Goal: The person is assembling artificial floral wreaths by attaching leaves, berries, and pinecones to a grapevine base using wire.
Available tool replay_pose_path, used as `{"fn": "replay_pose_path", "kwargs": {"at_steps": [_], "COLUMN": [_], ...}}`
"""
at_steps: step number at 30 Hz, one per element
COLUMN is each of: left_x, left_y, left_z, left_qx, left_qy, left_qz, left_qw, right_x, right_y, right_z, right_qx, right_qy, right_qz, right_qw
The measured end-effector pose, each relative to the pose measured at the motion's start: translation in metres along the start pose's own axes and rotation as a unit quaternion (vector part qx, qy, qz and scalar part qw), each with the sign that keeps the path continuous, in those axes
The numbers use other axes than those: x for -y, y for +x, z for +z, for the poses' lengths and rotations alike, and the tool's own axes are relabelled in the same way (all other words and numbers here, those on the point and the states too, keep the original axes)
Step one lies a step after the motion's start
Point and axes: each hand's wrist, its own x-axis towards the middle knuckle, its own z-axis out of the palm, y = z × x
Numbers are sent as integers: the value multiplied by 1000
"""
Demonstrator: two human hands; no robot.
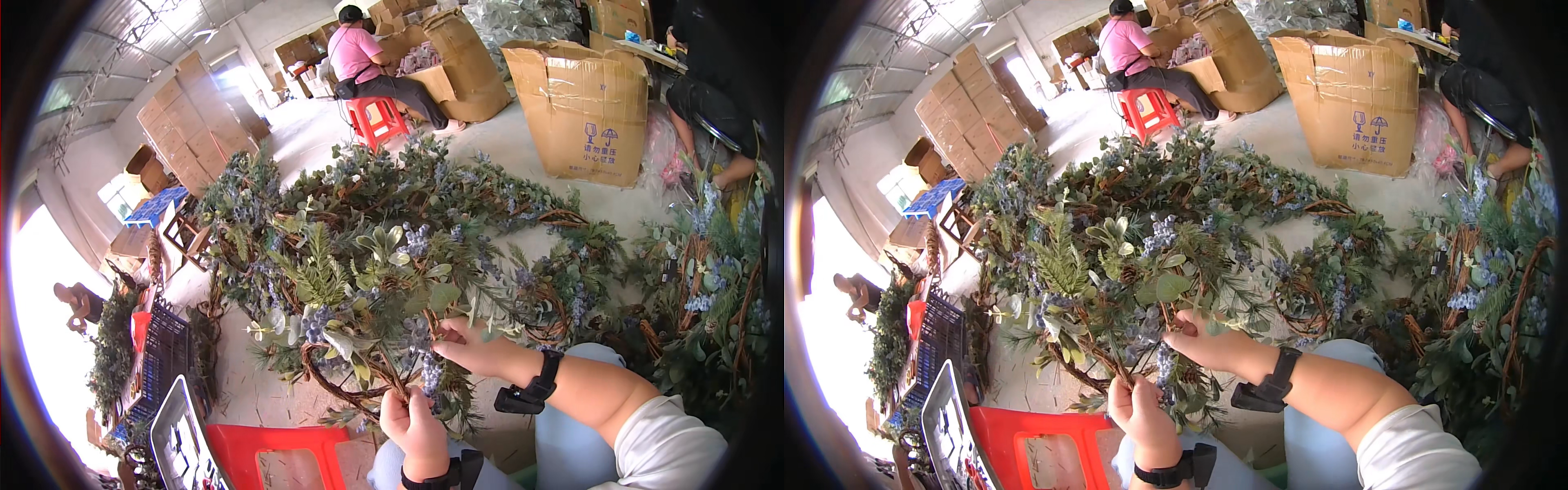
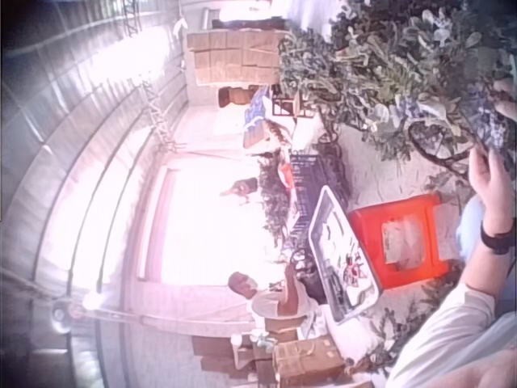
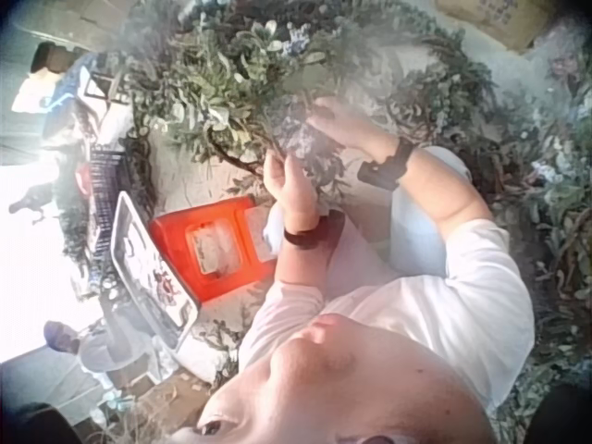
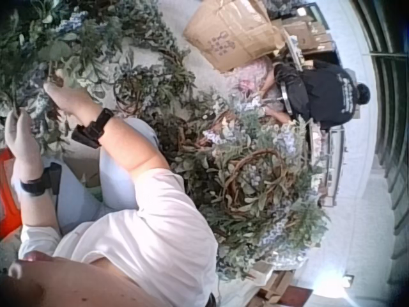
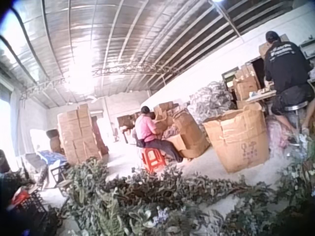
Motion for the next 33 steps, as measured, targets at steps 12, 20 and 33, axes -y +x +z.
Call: {"fn": "replay_pose_path", "kwargs": {"at_steps": [12,20,33], "left_x": [-1,-3,-2], "left_y": [-3,3,0], "left_z": [6,1,0], "left_qx": [2,-23,-16], "left_qy": [43,-49,13], "left_qz": [-9,-19,8], "left_qw": [999,998,1000], "right_x": [-16,-18,-39], "right_y": [15,12,29], "right_z": [-1,-25,-4], "right_qx": [-2,-12,85], "right_qy": [24,239,406], "right_qz": [-8,13,44], "right_qw": [1000,971,909]}}
